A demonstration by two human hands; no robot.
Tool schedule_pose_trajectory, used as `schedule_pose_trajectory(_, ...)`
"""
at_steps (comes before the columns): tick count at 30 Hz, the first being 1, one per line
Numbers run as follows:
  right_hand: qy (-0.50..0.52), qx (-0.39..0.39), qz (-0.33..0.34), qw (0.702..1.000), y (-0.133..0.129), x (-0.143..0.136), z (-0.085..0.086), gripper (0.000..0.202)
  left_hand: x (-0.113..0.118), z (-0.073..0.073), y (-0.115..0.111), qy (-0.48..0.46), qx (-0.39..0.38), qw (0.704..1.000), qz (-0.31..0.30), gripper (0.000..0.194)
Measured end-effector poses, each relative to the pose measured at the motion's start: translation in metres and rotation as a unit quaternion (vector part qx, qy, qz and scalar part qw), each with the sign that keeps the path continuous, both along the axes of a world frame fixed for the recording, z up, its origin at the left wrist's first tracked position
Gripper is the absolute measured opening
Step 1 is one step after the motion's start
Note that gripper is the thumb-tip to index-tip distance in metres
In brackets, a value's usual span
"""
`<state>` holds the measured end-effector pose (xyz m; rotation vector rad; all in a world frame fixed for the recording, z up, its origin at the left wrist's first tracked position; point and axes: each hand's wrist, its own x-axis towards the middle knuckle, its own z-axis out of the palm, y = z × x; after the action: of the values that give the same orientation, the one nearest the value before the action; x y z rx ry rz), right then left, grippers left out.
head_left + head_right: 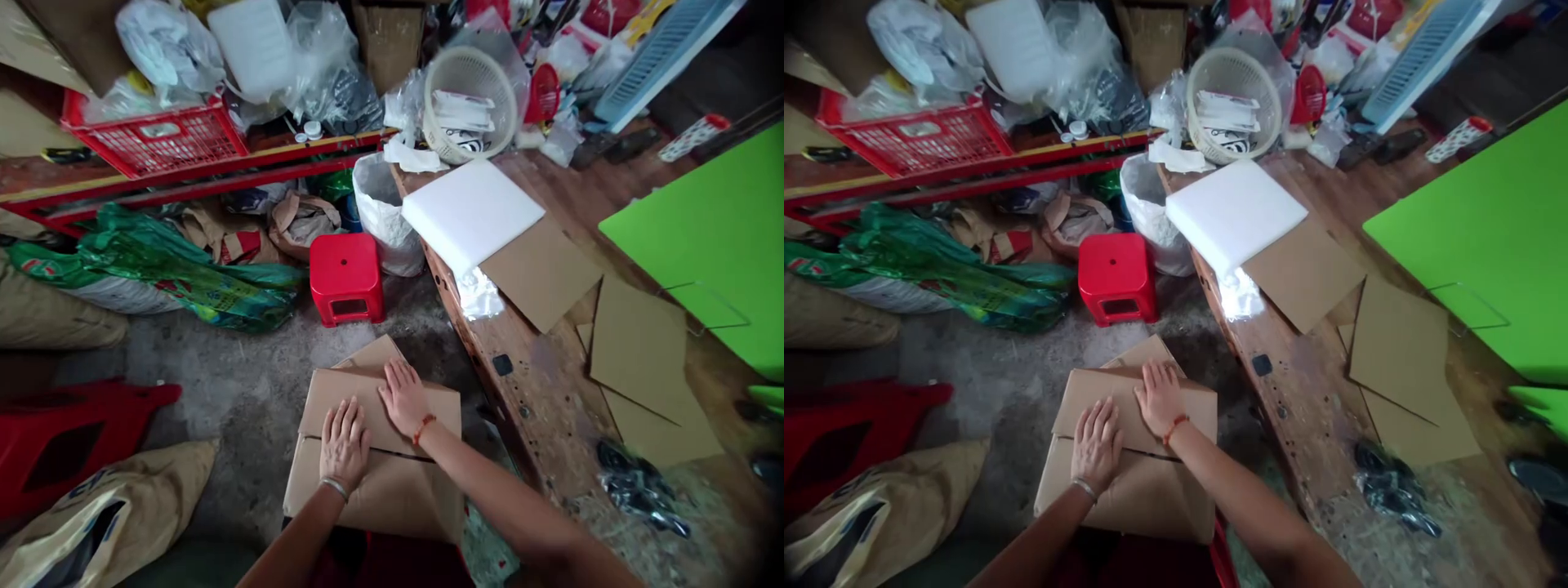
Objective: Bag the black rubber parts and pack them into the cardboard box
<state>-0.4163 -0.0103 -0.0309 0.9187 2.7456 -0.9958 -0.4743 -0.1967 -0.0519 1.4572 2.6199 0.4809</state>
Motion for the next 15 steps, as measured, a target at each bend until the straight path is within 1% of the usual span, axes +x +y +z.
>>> schedule_pose_trajectory(1, 0.012, 0.018, 0.026, 0.999, -0.013, 0.011, 0.003, 0.053, -0.001, 0.0, 0.002, -0.005, 0.001, 1.0, 0.002, 0.043)
schedule_pose_trajectory(2, 0.028, 0.052, 0.066, 0.996, -0.026, 0.023, 0.006, 0.057, 0.0, 0.0, 0.003, -0.01, 0.003, 1.0, 0.004, 0.043)
schedule_pose_trajectory(3, 0.043, 0.077, 0.121, 0.989, -0.037, 0.035, 0.007, 0.059, 0.001, 0.001, 0.004, -0.015, 0.005, 1.0, 0.006, 0.043)
schedule_pose_trajectory(5, 0.06, 0.117, 0.199, 0.971, -0.053, 0.056, 0.006, 0.062, 0.002, 0.005, 0.004, -0.024, 0.01, 1.0, 0.012, 0.042)
schedule_pose_trajectory(6, 0.062, 0.13, 0.22, 0.965, -0.056, 0.063, 0.003, 0.063, 0.001, 0.008, 0.002, -0.029, 0.012, 0.999, 0.016, 0.04)
schedule_pose_trajectory(8, 0.061, 0.152, 0.225, 0.961, -0.055, 0.069, -0.001, 0.063, -0.008, 0.015, -0.001, -0.035, 0.018, 0.998, 0.044, 0.036)
schedule_pose_trajectory(9, 0.059, 0.159, 0.221, 0.96, -0.052, 0.068, -0.003, 0.064, -0.015, 0.019, -0.003, -0.033, 0.022, 0.996, 0.075, 0.035)
schedule_pose_trajectory(10, 0.059, 0.162, 0.218, 0.961, -0.05, 0.066, -0.004, 0.064, -0.022, 0.022, -0.005, -0.028, 0.026, 0.992, 0.119, 0.036)
schedule_pose_trajectory(12, 0.055, 0.162, 0.21, 0.963, -0.047, 0.062, -0.004, 0.064, -0.036, 0.024, -0.005, -0.009, 0.027, 0.973, 0.228, 0.047)
schedule_pose_trajectory(13, 0.053, 0.16, 0.21, 0.963, -0.047, 0.06, -0.003, 0.064, -0.04, 0.023, -0.003, -0.001, 0.024, 0.961, 0.276, 0.054)
schedule_pose_trajectory(14, 0.051, 0.156, 0.212, 0.963, -0.049, 0.059, -0.002, 0.064, -0.042, 0.021, 0.0, 0.002, 0.017, 0.95, 0.311, 0.059)
schedule_pose_trajectory(15, 0.05, 0.152, 0.214, 0.964, -0.052, 0.059, -0.001, 0.063, -0.043, 0.017, 0.005, 0.0, 0.007, 0.944, 0.33, 0.063)
